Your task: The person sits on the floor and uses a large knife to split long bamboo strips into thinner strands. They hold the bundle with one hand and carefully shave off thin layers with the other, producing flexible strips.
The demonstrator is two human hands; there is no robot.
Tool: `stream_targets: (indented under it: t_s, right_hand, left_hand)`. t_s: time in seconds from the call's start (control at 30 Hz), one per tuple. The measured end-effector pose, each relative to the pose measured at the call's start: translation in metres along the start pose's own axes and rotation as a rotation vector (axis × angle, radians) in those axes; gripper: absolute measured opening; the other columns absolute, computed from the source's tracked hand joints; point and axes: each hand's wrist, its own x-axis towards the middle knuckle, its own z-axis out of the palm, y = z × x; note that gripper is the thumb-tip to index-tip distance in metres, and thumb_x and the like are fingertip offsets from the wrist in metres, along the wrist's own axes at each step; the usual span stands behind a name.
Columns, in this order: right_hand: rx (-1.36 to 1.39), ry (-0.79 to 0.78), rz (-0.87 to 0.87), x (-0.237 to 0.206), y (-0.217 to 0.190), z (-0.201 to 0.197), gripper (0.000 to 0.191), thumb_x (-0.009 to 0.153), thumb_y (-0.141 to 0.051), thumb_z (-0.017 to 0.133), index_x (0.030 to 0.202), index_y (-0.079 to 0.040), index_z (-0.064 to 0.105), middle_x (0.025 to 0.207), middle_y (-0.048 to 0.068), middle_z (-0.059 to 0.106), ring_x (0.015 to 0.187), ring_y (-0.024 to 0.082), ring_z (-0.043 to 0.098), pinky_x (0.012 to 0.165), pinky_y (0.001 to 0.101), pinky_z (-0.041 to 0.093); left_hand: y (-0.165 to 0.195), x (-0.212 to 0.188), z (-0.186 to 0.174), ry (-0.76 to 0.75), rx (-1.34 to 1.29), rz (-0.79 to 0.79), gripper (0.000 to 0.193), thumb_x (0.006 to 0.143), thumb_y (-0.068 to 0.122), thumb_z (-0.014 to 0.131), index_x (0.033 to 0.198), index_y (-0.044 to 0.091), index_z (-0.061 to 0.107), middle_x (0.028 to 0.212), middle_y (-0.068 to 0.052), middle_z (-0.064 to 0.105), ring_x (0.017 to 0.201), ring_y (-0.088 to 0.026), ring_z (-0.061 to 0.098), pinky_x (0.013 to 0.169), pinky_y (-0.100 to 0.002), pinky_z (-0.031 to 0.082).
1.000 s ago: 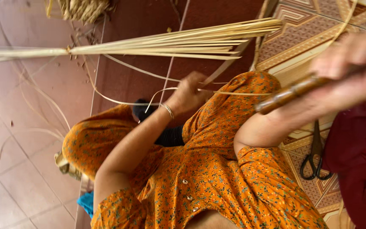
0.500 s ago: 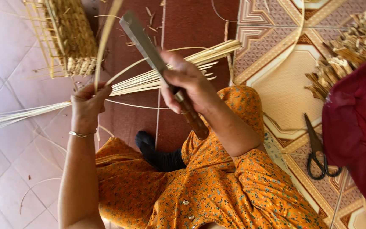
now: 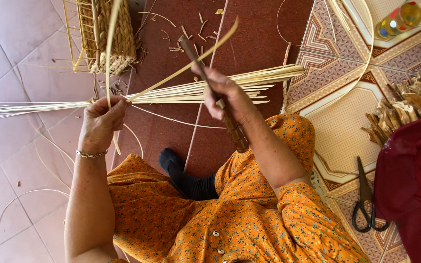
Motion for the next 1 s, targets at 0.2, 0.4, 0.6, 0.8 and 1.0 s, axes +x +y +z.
stream_targets:
  t_s: [0.2, 0.4, 0.6, 0.8, 1.0]
  right_hand:
    - [0.075, 0.035, -0.155, -0.001, -0.023, -0.021, 0.062, 0.11, -0.025, 0.059, 0.165, -0.015, 0.032, 0.077, 0.006, 0.069, 0.05, 0.012, 0.059, 0.043, 0.0272, 0.048]
    - [-0.037, 0.123, -0.149, -0.003, -0.025, -0.021, 0.063, 0.108, -0.023, 0.06, 0.165, -0.017, 0.033, 0.078, 0.006, 0.069, 0.052, 0.012, 0.06, 0.044, 0.0277, 0.048]
    - [0.011, 0.124, -0.045, 0.002, -0.006, 0.002, 0.059, 0.108, -0.02, 0.061, 0.161, -0.013, 0.037, 0.075, 0.008, 0.069, 0.049, 0.014, 0.059, 0.042, 0.0296, 0.047]
    - [-0.065, 0.118, -0.027, -0.005, -0.011, 0.033, 0.066, 0.105, -0.021, 0.064, 0.163, -0.009, 0.035, 0.067, 0.007, 0.064, 0.047, 0.014, 0.057, 0.043, 0.0284, 0.048]
    - [-0.719, 0.362, -0.168, -0.049, -0.06, 0.045, 0.078, 0.101, -0.032, 0.063, 0.162, -0.006, 0.022, 0.09, 0.01, 0.071, 0.061, 0.012, 0.065, 0.049, 0.0269, 0.057]
  left_hand:
    - [0.003, 0.0, -0.009, 0.001, 0.081, -0.043, 0.01, 0.101, 0.012, 0.069, 0.102, 0.002, 0.073, 0.066, 0.007, 0.052, 0.053, -0.001, 0.036, 0.046, -0.02, 0.026]
    - [-0.001, 0.009, -0.007, 0.113, 0.331, -0.024, 0.02, 0.102, 0.017, 0.068, 0.12, 0.01, 0.074, 0.075, 0.004, 0.061, 0.052, -0.002, 0.04, 0.044, -0.02, 0.031]
    - [-0.019, 0.02, 0.042, 0.071, 0.687, 0.66, 0.021, 0.105, 0.013, 0.064, 0.121, 0.006, 0.076, 0.126, -0.012, 0.064, 0.099, -0.017, 0.055, 0.075, -0.031, 0.053]
    - [-0.039, 0.017, 0.087, -0.033, 0.804, 0.528, 0.018, 0.111, 0.019, 0.062, 0.116, 0.008, 0.075, 0.091, -0.008, 0.061, 0.08, -0.015, 0.053, 0.066, -0.032, 0.046]
    - [-0.023, 0.003, 0.077, 0.068, 0.368, -0.006, 0.025, 0.109, 0.027, 0.052, 0.095, 0.011, 0.065, 0.065, 0.006, 0.053, 0.05, -0.005, 0.042, 0.043, -0.024, 0.036]
